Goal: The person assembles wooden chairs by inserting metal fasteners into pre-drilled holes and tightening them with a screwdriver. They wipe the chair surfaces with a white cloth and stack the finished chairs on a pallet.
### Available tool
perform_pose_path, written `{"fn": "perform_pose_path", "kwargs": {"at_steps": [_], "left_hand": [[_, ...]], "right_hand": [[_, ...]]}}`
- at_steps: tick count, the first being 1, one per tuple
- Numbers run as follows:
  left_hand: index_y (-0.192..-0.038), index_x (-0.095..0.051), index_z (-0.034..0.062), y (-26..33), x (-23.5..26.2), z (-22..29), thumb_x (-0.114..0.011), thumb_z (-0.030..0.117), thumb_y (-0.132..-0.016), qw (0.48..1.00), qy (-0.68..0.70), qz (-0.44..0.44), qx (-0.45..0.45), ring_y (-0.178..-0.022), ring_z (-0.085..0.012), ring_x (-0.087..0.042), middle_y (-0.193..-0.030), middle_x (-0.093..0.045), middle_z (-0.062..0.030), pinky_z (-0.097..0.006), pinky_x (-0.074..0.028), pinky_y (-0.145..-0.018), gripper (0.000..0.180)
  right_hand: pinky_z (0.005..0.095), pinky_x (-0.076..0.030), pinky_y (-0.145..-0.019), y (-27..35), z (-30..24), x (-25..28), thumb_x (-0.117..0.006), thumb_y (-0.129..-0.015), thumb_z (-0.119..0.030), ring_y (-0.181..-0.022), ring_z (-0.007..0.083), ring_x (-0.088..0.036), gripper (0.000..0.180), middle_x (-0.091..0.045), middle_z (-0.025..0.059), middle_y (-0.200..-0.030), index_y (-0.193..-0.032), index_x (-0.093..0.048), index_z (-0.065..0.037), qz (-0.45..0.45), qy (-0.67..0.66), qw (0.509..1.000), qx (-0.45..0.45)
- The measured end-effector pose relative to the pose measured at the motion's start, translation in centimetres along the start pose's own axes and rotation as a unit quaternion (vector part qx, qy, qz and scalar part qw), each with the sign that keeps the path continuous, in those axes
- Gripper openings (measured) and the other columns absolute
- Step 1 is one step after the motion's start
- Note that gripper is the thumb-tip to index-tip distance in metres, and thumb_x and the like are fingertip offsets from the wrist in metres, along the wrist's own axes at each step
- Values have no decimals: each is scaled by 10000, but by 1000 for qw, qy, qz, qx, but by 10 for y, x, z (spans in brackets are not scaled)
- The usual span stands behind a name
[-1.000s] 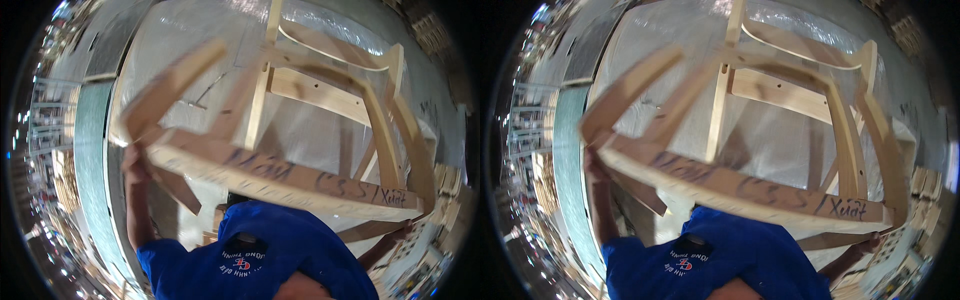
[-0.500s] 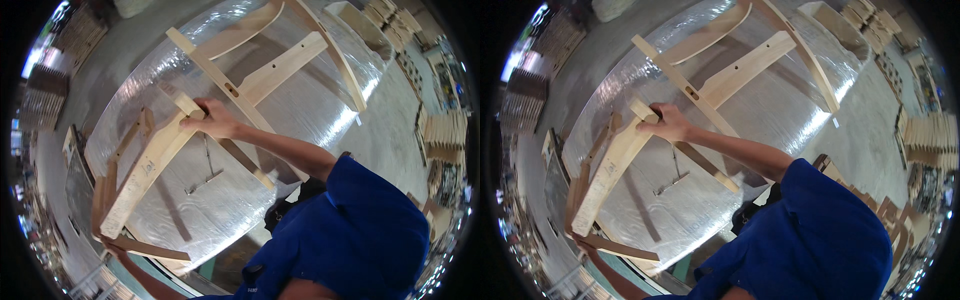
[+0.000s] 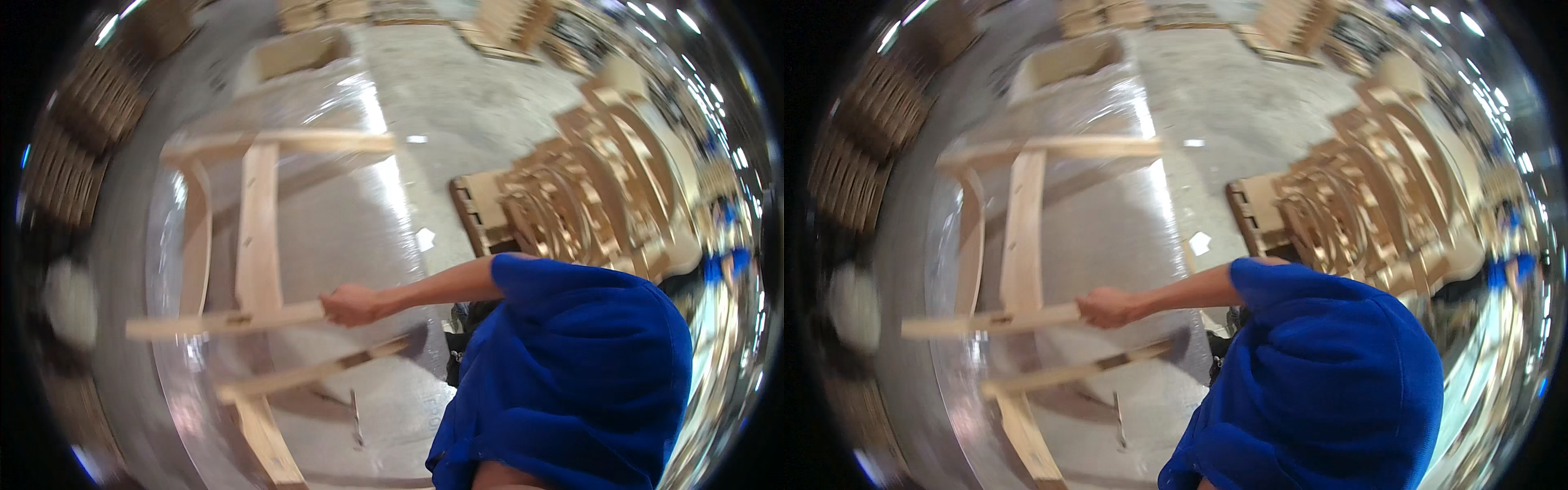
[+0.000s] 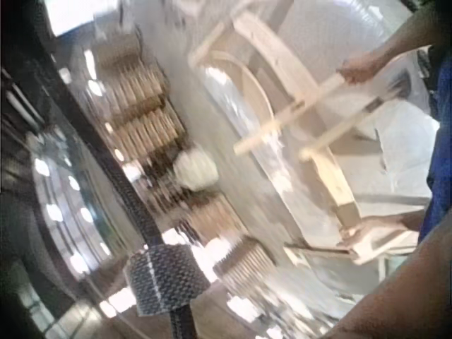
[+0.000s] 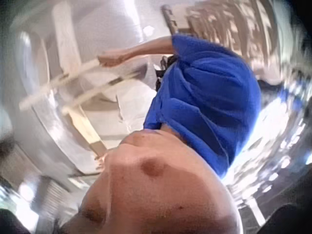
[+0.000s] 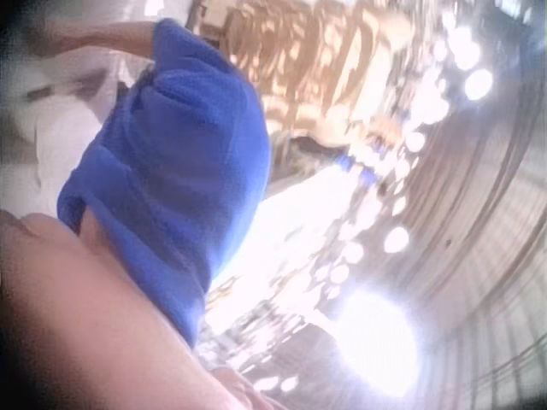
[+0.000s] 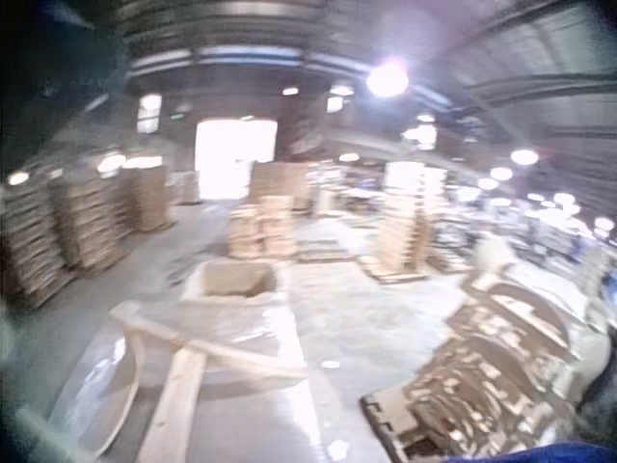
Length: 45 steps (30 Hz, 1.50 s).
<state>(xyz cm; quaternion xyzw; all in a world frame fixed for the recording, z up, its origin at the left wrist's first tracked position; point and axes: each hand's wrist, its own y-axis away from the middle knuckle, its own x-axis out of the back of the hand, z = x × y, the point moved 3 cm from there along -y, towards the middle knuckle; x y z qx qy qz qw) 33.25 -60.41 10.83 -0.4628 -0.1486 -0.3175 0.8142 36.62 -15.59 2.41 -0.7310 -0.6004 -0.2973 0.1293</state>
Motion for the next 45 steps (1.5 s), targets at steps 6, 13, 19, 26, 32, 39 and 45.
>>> {"fn": "perform_pose_path", "kwargs": {"at_steps": [6,13,19,26,32,39,45], "left_hand": [[-1419,-199,19,85,-106,180,-566,329,-907,864,422,-154,-228,-1276,-285,-394,-1439,-325,-152,-427,-310,-1064,702],[-1289,-294,3,203,-117,313,-573,433,-842,668,572,-398,-260,-1103,-290,-423,-1259,-387,-158,-420,-346,-936,680],[-1178,-376,-11,299,-38,355,-580,522,-786,529,588,-508,-340,-955,-294,-448,-1105,-440,-163,-414,-376,-827,692],[-1049,-471,-27,399,96,381,-588,625,-721,411,577,-558,-432,-783,-300,-477,-926,-502,-168,-408,-412,-700,739],[-938,-553,-41,388,183,499,-594,714,-665,396,604,-417,-552,-635,-304,-502,-772,-556,-173,-402,-442,-591,804],[-727,-626,-14,333,438,646,-717,609,-621,318,531,-143,-772,-625,-380,-580,-630,-586,-205,-453,-425,-571,638],[-540,-579,23,328,565,677,-727,687,-496,208,460,87,-859,-572,-363,-548,-564,-545,-177,-448,-422,-591,682]], "right_hand": [[431,-474,-643,136,-91,138,-696,-711,-271,-744,373,-617,347,-613,237,-756,-786,-575,45,27,83,995,50],[402,-473,-616,366,-100,187,-716,-719,-493,-690,321,-625,589,-618,236,-723,-771,-597,81,39,4,996,-81],[381,-479,-576,512,-99,169,-749,-743,-421,-686,350,-626,517,-598,221,-688,-747,-557,60,151,-80,981,-95],[308,-485,-533,692,-71,134,-801,-710,-297,-614,189,-626,412,-644,136,-702,-828,-610,49,271,-170,947,-12],[256,-458,-496,778,-14,107,-826,-674,-199,-582,104,-578,374,-619,53,-705,-826,-577,35,426,-293,849,109],[376,-366,-989,916,-67,166,-784,-705,-378,-1173,258,-463,802,-449,170,-1275,-1285,-383,3,761,166,613,131],[413,-397,-967,1030,-245,166,-799,-681,-387,-1190,258,-462,882,-459,168,-1271,-1324,-347,13,775,471,360,218]]}}
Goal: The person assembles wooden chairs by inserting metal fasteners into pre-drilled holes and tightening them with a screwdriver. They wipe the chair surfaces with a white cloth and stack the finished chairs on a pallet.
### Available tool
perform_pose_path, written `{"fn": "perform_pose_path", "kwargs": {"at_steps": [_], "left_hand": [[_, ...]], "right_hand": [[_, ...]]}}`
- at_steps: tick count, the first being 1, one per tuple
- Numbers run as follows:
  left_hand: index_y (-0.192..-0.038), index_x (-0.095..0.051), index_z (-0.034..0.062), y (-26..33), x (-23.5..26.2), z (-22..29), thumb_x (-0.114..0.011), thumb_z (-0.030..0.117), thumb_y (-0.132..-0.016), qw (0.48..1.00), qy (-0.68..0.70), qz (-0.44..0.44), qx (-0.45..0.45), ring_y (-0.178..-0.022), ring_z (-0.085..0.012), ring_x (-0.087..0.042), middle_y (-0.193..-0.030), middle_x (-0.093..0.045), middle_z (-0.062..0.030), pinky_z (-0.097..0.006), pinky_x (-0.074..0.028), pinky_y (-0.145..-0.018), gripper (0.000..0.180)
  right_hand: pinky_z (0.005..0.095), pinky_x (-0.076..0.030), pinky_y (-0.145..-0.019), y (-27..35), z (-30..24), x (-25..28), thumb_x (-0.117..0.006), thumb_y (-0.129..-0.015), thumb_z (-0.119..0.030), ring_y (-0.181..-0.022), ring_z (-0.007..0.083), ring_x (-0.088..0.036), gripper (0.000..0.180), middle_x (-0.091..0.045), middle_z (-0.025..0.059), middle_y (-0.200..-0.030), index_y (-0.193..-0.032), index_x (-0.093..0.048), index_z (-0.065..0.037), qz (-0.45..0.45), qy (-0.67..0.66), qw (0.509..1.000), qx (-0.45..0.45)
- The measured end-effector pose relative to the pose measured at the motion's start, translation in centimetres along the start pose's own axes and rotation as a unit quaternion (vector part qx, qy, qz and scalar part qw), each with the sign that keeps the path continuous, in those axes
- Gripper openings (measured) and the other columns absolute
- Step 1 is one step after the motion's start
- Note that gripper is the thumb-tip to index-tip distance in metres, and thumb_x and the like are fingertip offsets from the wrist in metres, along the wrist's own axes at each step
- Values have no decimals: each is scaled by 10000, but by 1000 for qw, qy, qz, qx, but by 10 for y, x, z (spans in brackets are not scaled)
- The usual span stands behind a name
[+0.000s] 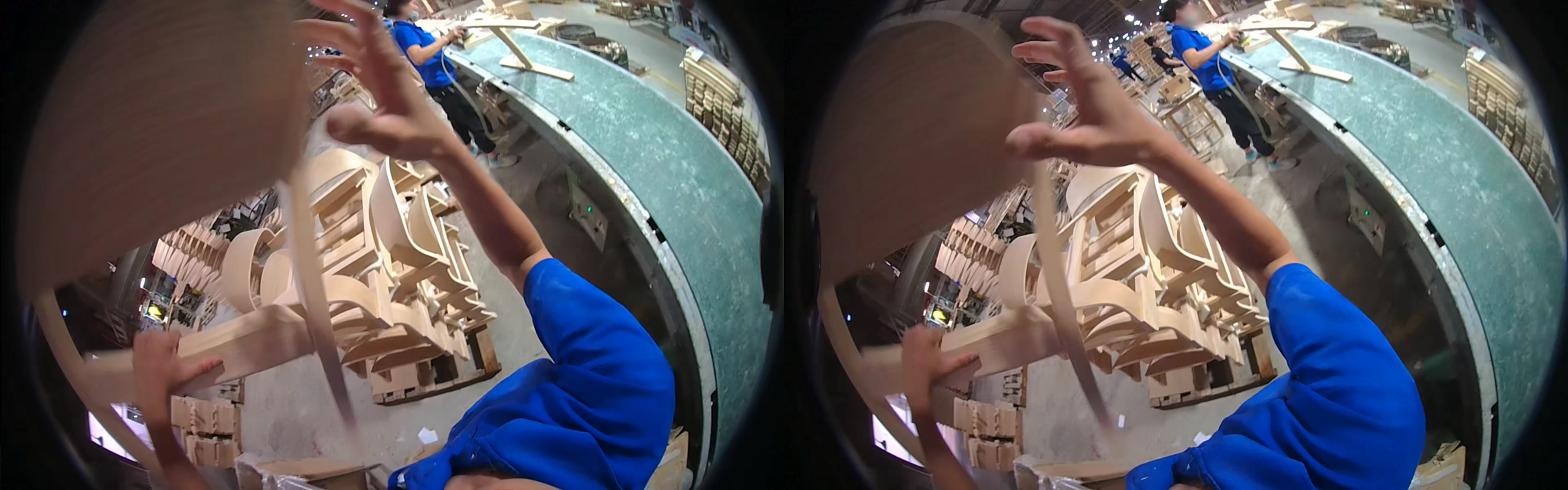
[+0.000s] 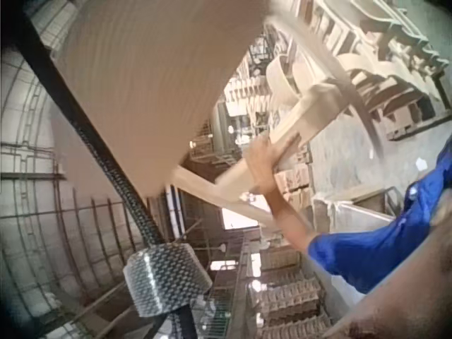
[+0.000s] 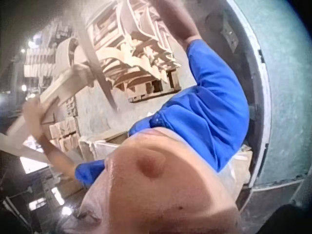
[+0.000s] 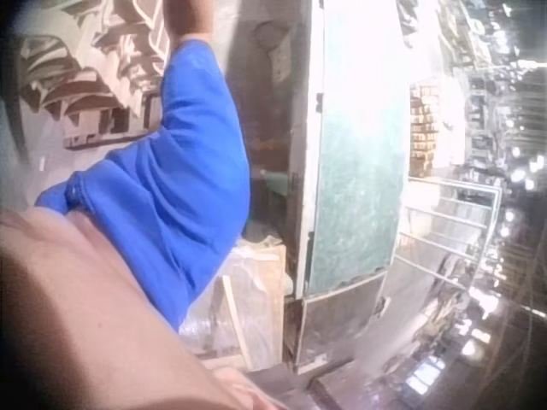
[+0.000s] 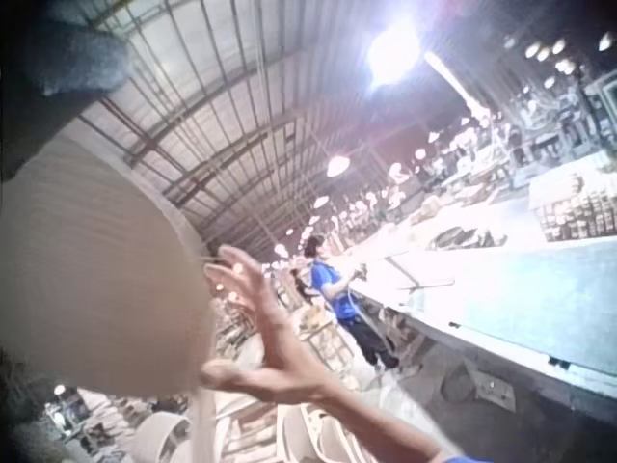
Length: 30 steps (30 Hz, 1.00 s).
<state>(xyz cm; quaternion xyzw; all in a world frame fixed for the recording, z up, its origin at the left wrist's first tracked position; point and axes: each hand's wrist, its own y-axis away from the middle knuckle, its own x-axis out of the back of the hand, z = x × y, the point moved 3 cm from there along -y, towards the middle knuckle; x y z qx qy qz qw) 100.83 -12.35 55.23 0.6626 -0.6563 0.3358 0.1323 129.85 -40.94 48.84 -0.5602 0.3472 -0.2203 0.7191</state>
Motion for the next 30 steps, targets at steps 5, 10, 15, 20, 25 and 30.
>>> {"fn": "perform_pose_path", "kwargs": {"at_steps": [5,10,15,20,25,30], "left_hand": [[-520,-601,51,-46,43,5,-571,832,-523,984,-85,-74,-141,-616,-321,-586,-584,-569,-167,-428,-453,-643,781],[-531,-577,29,-105,60,52,-601,672,-694,966,-64,-13,-250,-602,-315,-571,-564,-542,-141,-402,-468,-625,664],[-457,-521,45,-165,15,73,-645,474,-689,881,113,111,-446,-507,-324,-501,-462,-462,-124,-412,-414,-530,503],[-491,-551,33,-230,-45,127,-560,368,-741,855,135,22,-501,-553,-352,-522,-504,-505,-157,-442,-422,-563,418],[-652,-663,49,-325,-122,169,-540,404,-754,848,110,-53,-516,-664,-340,-601,-678,-625,-156,-420,-488,-648,390],[-634,-658,53,-429,-194,196,-539,375,-742,829,181,-20,-529,-656,-345,-590,-643,-615,-160,-434,-476,-645,359]], "right_hand": [[368,-486,-849,107,-43,48,-594,-833,-283,-1011,219,-570,563,-551,149,-1141,-1262,-421,38,75,-40,982,-168],[382,-489,-843,190,-115,80,-584,-816,-258,-986,237,-576,532,-555,167,-1118,-1223,-433,51,208,9,944,-254],[396,-492,-837,211,-151,59,-574,-800,-234,-962,255,-582,502,-558,184,-1096,-1183,-445,63,266,63,928,-252],[410,-495,-830,217,-136,52,-564,-783,-209,-937,273,-587,471,-562,202,-1073,-1143,-457,75,283,108,920,-250],[424,-497,-824,220,-71,74,-553,-766,-185,-912,291,-593,442,-566,219,-1051,-1104,-469,87,291,127,916,-246],[438,-500,-817,216,33,114,-543,-749,-160,-887,309,-599,413,-570,237,-1028,-1064,-481,100,294,131,911,-259]]}}
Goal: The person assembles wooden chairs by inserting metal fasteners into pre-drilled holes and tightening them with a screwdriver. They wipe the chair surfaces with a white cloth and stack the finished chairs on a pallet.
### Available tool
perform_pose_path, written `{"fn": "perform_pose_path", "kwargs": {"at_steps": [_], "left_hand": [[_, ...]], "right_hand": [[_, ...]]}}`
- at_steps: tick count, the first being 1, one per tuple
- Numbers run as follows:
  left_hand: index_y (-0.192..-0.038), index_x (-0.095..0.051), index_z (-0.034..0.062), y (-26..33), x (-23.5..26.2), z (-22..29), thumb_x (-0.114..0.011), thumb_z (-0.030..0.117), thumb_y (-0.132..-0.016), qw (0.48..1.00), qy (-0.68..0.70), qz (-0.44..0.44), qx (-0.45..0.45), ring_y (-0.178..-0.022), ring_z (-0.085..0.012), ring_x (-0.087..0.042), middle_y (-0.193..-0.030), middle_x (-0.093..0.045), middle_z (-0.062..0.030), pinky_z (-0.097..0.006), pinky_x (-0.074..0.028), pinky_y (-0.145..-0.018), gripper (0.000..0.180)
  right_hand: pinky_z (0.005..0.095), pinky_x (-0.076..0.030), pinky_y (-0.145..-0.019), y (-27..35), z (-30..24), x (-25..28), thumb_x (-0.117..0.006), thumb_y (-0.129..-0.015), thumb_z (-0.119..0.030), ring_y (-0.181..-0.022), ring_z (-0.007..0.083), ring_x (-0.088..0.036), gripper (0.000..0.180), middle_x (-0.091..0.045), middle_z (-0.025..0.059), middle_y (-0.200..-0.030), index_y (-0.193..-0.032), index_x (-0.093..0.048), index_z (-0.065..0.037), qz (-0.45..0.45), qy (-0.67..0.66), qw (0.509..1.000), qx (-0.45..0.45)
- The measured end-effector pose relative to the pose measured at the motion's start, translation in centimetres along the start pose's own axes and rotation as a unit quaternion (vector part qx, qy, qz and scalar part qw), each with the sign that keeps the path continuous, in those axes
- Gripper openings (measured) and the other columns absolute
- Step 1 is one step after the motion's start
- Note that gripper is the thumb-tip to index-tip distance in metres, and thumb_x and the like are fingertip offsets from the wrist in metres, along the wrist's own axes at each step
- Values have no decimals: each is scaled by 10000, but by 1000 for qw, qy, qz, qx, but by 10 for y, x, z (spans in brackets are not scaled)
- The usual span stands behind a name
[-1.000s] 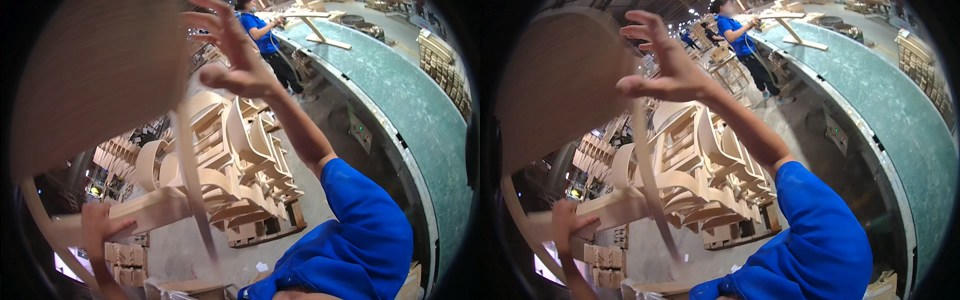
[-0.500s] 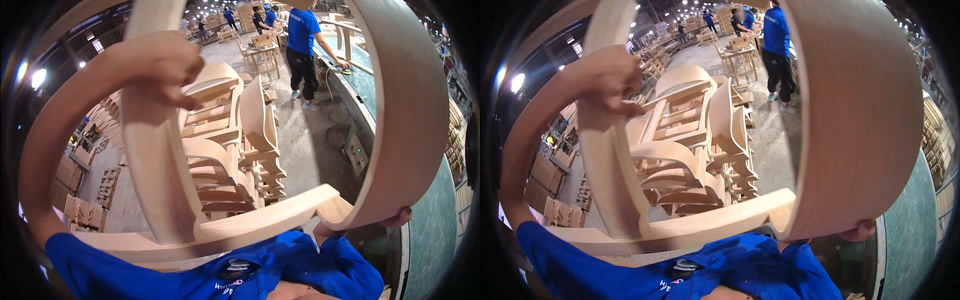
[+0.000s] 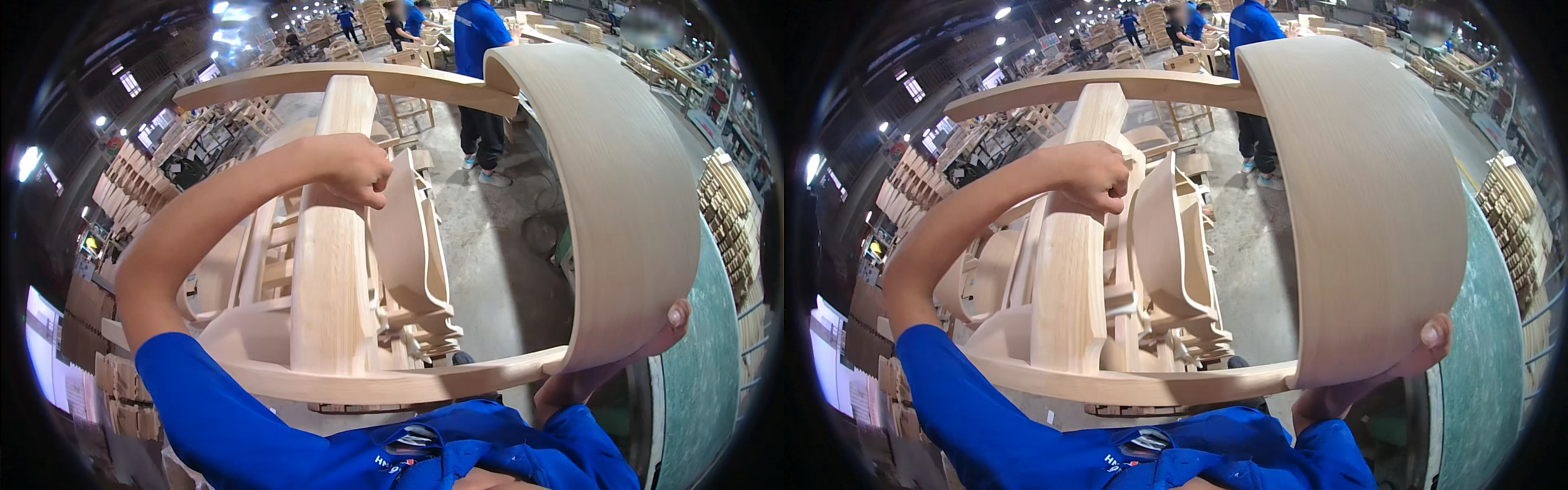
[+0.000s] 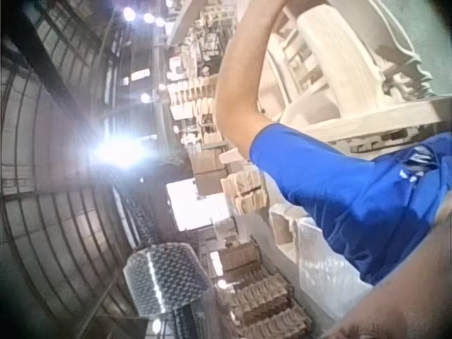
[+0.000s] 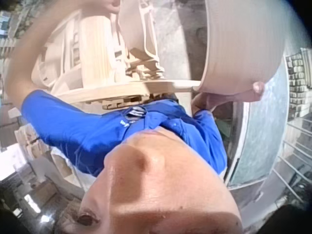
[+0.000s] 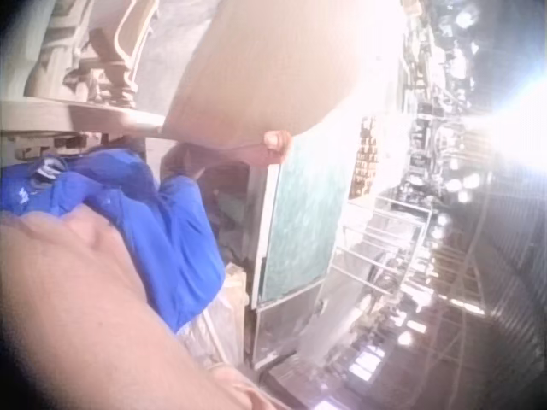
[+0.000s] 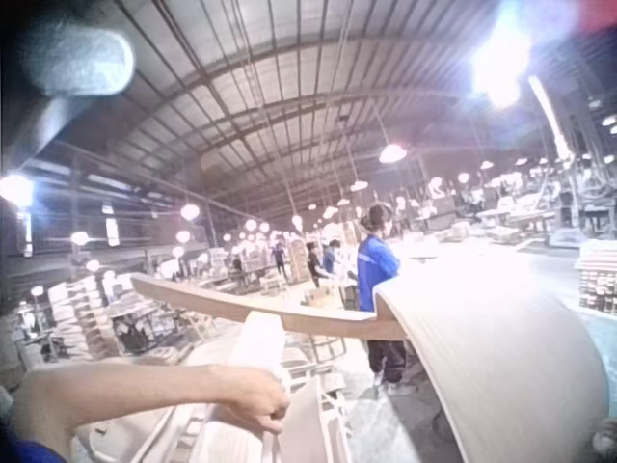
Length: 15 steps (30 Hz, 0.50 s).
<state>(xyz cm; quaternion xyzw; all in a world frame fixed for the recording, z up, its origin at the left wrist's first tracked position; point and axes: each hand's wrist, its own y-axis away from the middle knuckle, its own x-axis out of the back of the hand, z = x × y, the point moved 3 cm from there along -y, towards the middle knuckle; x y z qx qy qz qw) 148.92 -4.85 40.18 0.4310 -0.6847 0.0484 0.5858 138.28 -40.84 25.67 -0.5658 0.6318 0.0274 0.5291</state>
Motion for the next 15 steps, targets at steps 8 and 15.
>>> {"fn": "perform_pose_path", "kwargs": {"at_steps": [8,15], "left_hand": [[-616,-656,44,-45,-77,-126,-603,332,-661,993,89,-19,79,-693,-319,-584,-641,-629,-131,-413,-479,-687,297],[-655,-643,49,-51,-143,-179,-684,291,-638,974,177,57,126,-677,-310,-602,-697,-640,-139,-405,-473,-649,245]], "right_hand": [[460,-505,-807,-80,125,-27,-527,-723,-121,-848,338,-609,369,-576,265,-992,-1001,-501,119,-41,-45,994,-92],[392,-510,-730,-98,164,-73,-478,-677,-50,-702,281,-593,120,-580,194,-818,-742,-503,48,-8,77,995,-54]]}}
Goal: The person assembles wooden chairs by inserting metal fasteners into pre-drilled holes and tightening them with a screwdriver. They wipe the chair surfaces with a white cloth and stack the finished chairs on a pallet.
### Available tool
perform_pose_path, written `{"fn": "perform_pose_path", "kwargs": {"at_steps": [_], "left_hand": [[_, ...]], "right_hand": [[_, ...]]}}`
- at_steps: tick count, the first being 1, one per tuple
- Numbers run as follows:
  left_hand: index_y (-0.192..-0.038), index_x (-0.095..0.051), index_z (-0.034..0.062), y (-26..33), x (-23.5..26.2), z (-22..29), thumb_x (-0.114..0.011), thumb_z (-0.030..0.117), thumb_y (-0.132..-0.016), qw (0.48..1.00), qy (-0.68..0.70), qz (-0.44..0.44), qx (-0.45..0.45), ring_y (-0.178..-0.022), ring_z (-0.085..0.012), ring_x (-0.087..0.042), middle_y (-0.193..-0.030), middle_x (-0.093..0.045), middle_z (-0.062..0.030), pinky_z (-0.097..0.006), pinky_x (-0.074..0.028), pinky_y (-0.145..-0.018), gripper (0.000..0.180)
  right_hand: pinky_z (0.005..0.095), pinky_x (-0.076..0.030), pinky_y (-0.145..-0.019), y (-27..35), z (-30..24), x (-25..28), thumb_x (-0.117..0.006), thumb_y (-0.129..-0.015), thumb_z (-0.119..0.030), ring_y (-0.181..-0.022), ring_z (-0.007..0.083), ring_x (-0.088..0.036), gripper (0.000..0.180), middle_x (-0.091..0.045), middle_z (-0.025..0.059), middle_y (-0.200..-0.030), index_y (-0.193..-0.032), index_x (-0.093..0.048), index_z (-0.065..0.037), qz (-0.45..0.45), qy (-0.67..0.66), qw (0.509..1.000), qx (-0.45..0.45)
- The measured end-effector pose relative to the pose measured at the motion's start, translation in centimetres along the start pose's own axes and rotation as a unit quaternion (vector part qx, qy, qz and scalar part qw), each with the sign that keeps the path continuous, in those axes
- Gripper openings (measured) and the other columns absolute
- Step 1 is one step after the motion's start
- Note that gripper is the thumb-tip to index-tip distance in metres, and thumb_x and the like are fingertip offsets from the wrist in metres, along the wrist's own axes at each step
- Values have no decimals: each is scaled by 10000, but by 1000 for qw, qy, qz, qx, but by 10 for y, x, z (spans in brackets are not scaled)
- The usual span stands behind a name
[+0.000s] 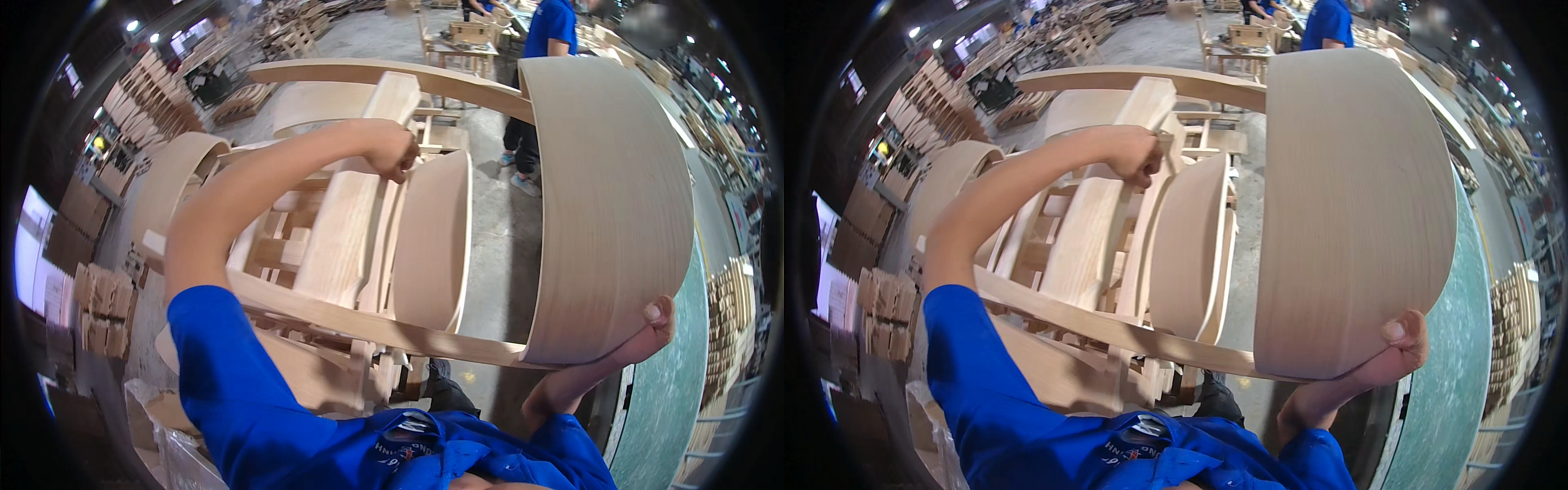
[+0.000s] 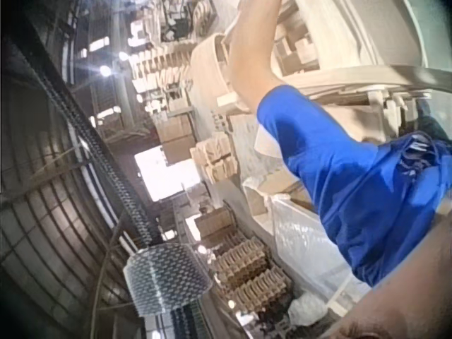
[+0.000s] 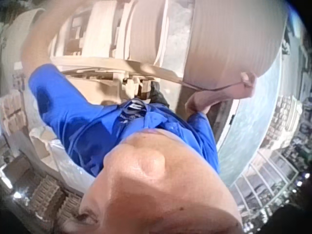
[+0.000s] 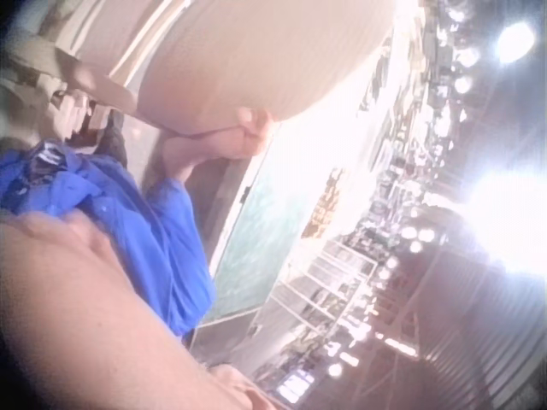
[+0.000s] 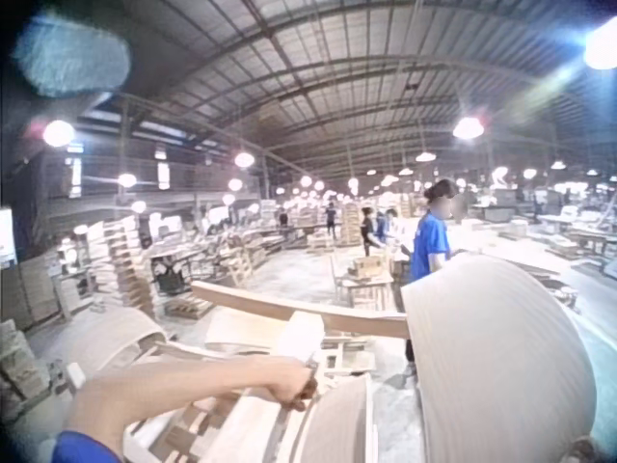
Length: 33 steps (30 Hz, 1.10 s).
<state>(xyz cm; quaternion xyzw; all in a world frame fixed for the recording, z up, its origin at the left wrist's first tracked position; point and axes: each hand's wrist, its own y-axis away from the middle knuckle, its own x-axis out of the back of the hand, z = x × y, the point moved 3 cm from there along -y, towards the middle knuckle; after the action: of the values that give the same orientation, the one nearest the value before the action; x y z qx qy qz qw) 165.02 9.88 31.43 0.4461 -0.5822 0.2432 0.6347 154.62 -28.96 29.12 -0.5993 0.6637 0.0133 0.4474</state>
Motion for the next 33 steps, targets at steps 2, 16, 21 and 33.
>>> {"fn": "perform_pose_path", "kwargs": {"at_steps": [2,16,21,33], "left_hand": [[-638,-625,48,10,-23,-23,-660,259,-637,1000,-17,3,-1,-664,-306,-603,-713,-643,-142,-399,-475,-631,213],[-548,-616,82,38,-133,-70,-574,214,-644,999,33,-5,-36,-682,-323,-583,-598,-603,-136,-410,-478,-662,169],[-575,-620,60,65,-153,-84,-584,259,-744,1000,20,-5,3,-717,-339,-584,-686,-618,-153,-431,-476,-689,263],[-1109,-620,73,393,-178,-75,-788,482,-591,911,213,-111,334,-1076,-326,-548,-1119,-603,-173,-395,-425,-931,680]], "right_hand": [[327,-473,-659,6,19,-18,-449,-652,-18,-631,205,-535,24,-532,113,-724,-632,-439,-25,38,83,996,17],[269,-363,-637,46,64,-70,-447,-645,-127,-629,159,-427,101,-456,64,-687,-589,-418,-48,-1,121,990,-74],[262,-357,-606,60,96,-77,-428,-638,-81,-600,131,-405,54,-423,34,-663,-591,-408,-64,5,186,979,-81],[297,-436,-813,117,106,-74,-612,-870,-176,-915,141,-551,314,-571,74,-981,-1112,-519,2,-209,207,924,-243]]}}
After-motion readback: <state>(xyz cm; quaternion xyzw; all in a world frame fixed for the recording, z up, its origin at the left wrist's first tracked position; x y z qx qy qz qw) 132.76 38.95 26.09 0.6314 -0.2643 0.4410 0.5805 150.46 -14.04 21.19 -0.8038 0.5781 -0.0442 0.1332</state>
